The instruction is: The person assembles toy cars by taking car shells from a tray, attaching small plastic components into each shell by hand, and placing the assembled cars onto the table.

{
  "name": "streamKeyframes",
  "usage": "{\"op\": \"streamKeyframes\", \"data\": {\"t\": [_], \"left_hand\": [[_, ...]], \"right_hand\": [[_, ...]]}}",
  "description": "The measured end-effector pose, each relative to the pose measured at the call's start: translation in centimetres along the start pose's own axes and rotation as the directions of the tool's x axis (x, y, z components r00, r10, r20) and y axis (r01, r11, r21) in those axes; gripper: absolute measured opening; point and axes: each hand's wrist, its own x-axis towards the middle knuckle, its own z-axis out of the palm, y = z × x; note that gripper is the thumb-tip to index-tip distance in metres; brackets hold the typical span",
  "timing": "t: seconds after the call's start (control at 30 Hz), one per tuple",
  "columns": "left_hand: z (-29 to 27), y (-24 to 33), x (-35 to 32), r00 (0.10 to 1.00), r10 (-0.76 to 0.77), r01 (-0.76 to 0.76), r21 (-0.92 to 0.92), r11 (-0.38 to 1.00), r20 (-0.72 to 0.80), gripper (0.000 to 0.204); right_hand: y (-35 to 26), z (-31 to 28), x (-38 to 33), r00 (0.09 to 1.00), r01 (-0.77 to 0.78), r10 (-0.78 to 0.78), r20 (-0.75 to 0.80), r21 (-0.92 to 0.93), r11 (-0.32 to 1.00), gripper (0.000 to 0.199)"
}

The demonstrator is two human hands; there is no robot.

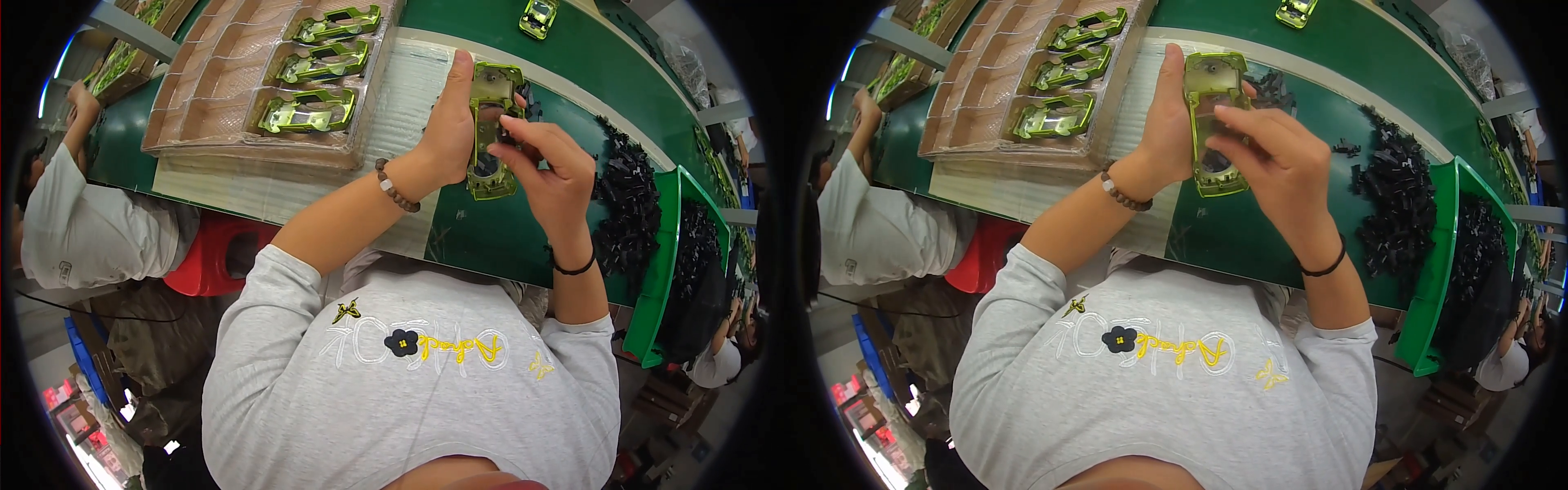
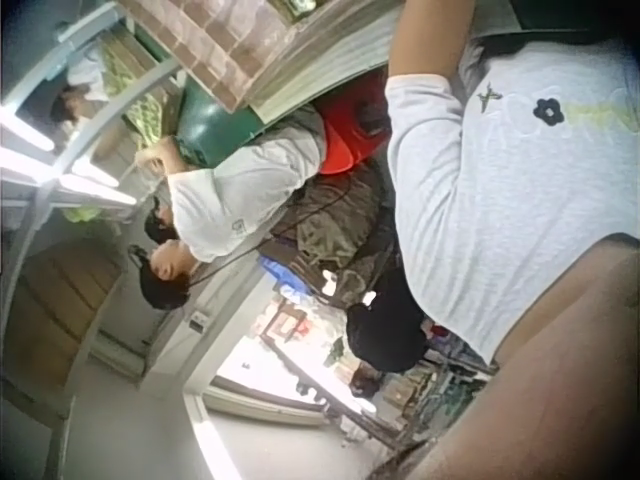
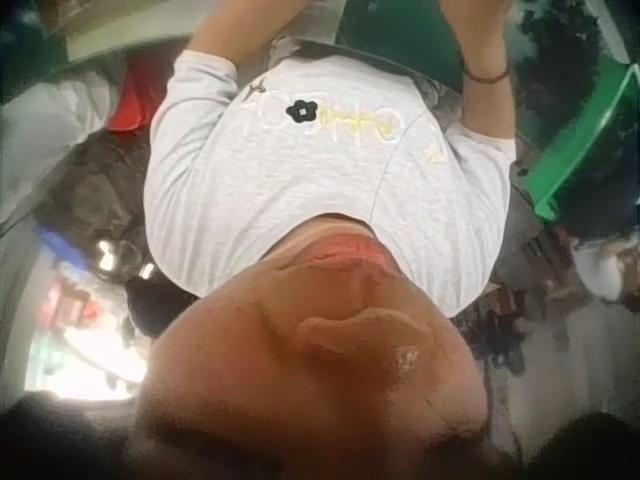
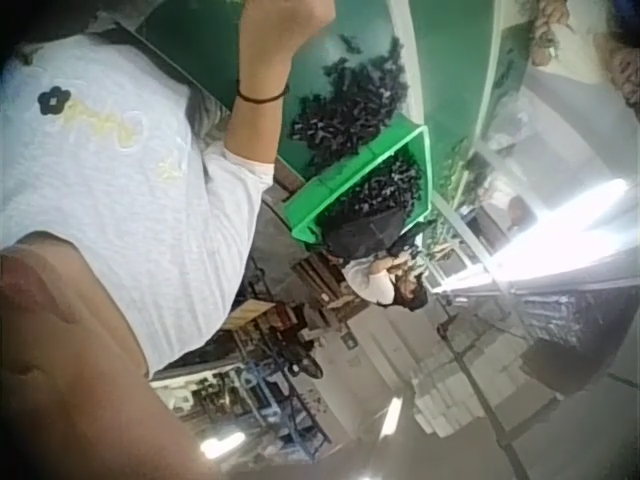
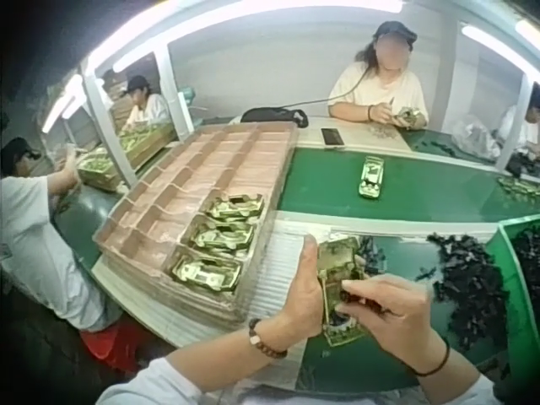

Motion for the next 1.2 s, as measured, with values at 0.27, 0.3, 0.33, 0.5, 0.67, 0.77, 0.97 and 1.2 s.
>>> {"op": "streamKeyframes", "data": {"t": [0.27,0.3,0.33,0.5,0.67,0.77,0.97,1.2], "left_hand": [[-0.3,-1.1,0.5,0.979,0.204,-0.2,0.113,0.973,-0.02,0.071],[-0.3,-1.1,0.5,0.979,0.204,-0.2,0.113,0.973,-0.017,0.071],[-0.3,-1.1,0.6,0.982,0.187,-0.186,0.13,0.974,0.003,0.07],[0.2,-0.7,0.2,0.992,0.117,-0.118,0.013,0.993,0.054,0.056],[-0.5,-1.1,0.5,0.994,0.089,-0.088,0.014,0.996,-0.066,0.065],[0.1,-0.8,0.2,0.988,0.13,-0.13,0.011,0.992,-0.082,0.059],[-0.2,-1.6,-0.2,0.978,0.207,-0.206,0.072,0.976,0.0,0.054],[1.1,-1.7,-0.9,0.954,0.298,-0.298,0.023,0.954,-0.032,0.023]], "right_hand": [[0.2,0.5,0.2,0.946,0.323,-0.293,0.138,-0.374,0.869,0.031],[0.2,0.6,0.1,0.946,0.323,-0.293,0.137,-0.376,0.868,0.031],[0.2,0.7,0.1,0.935,0.35,-0.338,0.107,-0.421,0.837,0.031],[0.6,0.9,0.4,0.91,0.373,-0.414,0.008,-0.449,0.812,0.031],[0.9,1.3,0.6,0.875,0.441,-0.481,0.053,-0.495,0.749,0.03],[0.4,1.4,0.4,0.886,0.429,-0.452,0.098,-0.538,0.725,0.029],[0.5,2.5,-0.4,0.902,0.343,-0.431,0.002,-0.609,0.716,0.026],[-0.1,2.1,-0.4,0.903,0.309,-0.427,-0.039,-0.631,0.712,0.024]]}}
